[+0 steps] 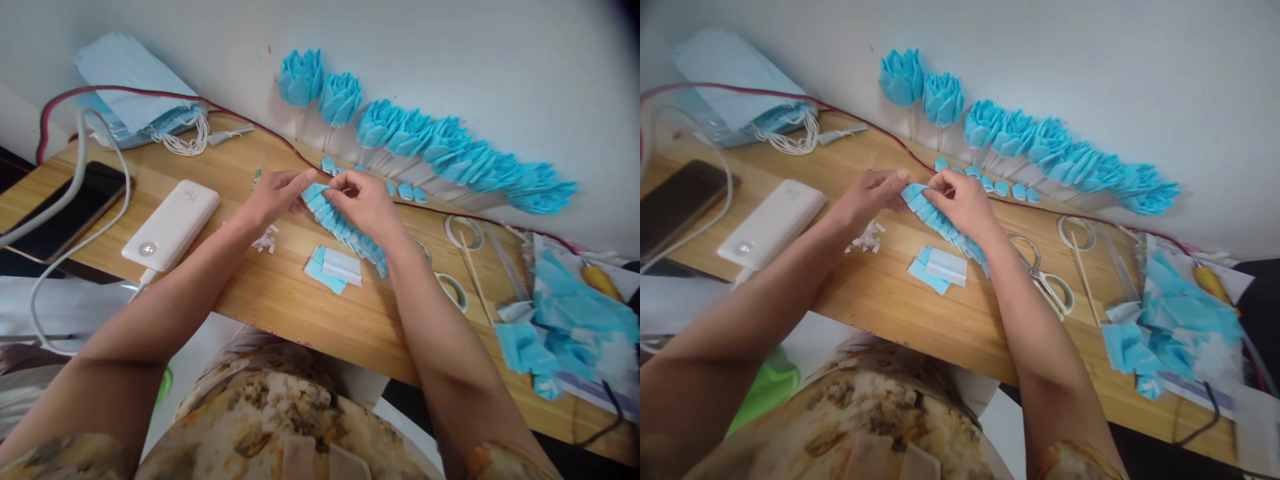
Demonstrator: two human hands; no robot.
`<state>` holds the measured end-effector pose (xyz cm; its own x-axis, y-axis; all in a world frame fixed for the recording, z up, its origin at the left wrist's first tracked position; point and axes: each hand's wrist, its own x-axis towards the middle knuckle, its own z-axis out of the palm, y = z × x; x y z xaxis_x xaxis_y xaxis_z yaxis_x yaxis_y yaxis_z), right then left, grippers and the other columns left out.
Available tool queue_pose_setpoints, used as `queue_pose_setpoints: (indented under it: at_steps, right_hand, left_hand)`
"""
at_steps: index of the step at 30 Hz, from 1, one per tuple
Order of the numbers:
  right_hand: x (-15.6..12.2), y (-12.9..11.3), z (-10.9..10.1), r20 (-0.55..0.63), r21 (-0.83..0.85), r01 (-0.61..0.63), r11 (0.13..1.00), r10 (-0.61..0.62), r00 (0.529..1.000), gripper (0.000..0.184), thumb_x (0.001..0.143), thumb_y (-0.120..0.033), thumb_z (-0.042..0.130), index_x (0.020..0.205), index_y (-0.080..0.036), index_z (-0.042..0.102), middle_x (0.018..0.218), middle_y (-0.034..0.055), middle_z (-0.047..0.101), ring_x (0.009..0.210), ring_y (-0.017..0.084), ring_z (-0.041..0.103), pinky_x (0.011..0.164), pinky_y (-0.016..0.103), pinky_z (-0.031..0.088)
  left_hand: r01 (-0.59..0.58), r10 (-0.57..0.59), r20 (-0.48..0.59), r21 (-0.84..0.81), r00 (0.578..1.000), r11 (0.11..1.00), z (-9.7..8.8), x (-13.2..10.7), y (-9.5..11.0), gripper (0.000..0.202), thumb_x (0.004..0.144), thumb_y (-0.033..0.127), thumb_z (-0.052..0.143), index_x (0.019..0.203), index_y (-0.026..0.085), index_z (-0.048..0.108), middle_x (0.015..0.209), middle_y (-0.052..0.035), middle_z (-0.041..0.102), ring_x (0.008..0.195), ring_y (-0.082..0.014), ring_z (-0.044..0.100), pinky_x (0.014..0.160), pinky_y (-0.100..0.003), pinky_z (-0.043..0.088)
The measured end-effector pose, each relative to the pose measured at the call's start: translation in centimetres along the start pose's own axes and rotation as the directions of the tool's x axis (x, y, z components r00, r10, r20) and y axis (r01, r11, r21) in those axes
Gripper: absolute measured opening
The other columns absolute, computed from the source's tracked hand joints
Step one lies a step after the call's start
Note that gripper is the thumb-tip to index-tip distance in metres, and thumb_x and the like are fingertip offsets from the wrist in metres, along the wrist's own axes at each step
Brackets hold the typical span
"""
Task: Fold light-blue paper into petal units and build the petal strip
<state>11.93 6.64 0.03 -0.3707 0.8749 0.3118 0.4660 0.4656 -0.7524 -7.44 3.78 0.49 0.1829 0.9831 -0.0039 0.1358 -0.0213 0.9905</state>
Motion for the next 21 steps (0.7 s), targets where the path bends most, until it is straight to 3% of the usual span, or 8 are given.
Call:
queue_pose_setpoints:
  at_steps: [6,11,17,21]
  right_hand:
    - [0.0,0.3,-0.2,-0.021,0.131,-0.048,0.990,0.051,0.998,0.018,0.080,-0.037,0.069,0.075,-0.021,0.062,0.071,-0.0017,0.065,0.067,0.015,0.059,0.065,0.029,0.049]
    - [0.1,1.0,-0.2,0.003,0.175,-0.070,0.982,0.071,0.997,0.018,0.080,-0.036,0.069,0.075,-0.020,0.061,0.072,-0.0014,0.065,0.068,0.015,0.060,0.066,0.030,0.050]
    - [0.0,1.5,0.0,0.083,0.306,-0.086,0.948,0.063,0.995,0.027,0.087,-0.038,0.062,0.110,-0.025,0.058,0.085,-0.0008,0.068,0.077,0.016,0.064,0.068,0.030,0.052]
    - [-0.1,1.4,0.1,0.136,0.267,-0.093,0.959,0.058,0.989,0.037,0.084,-0.032,0.064,0.120,-0.027,0.056,0.089,-0.0018,0.067,0.077,0.015,0.063,0.069,0.029,0.052]
  left_hand:
    - [0.010,-0.015,0.045,0.094,0.999,0.996,-0.2,0.2,-0.5,0.019,0.075,0.034,0.070,0.074,0.015,0.066,0.067,0.0014,0.061,0.062,-0.0108,0.053,0.059,-0.023,0.037]
    - [0.009,-0.014,0.029,0.136,0.999,0.991,-0.1,0.3,-0.6,0.019,0.071,0.030,0.070,0.065,0.016,0.059,0.060,0.0039,0.052,0.058,-0.0092,0.044,0.056,-0.023,0.030]
    - [0.003,0.002,-0.036,0.143,0.999,0.990,0.2,0.5,-1.0,0.016,0.070,0.028,0.064,0.062,0.017,0.056,0.057,0.0048,0.045,0.056,-0.0088,0.038,0.054,-0.023,0.026]
    - [-0.022,0.029,-0.043,0.157,0.999,0.987,0.3,0.4,-1.0,0.017,0.070,0.028,0.064,0.061,0.017,0.056,0.055,0.0054,0.043,0.055,-0.0084,0.036,0.053,-0.024,0.024]
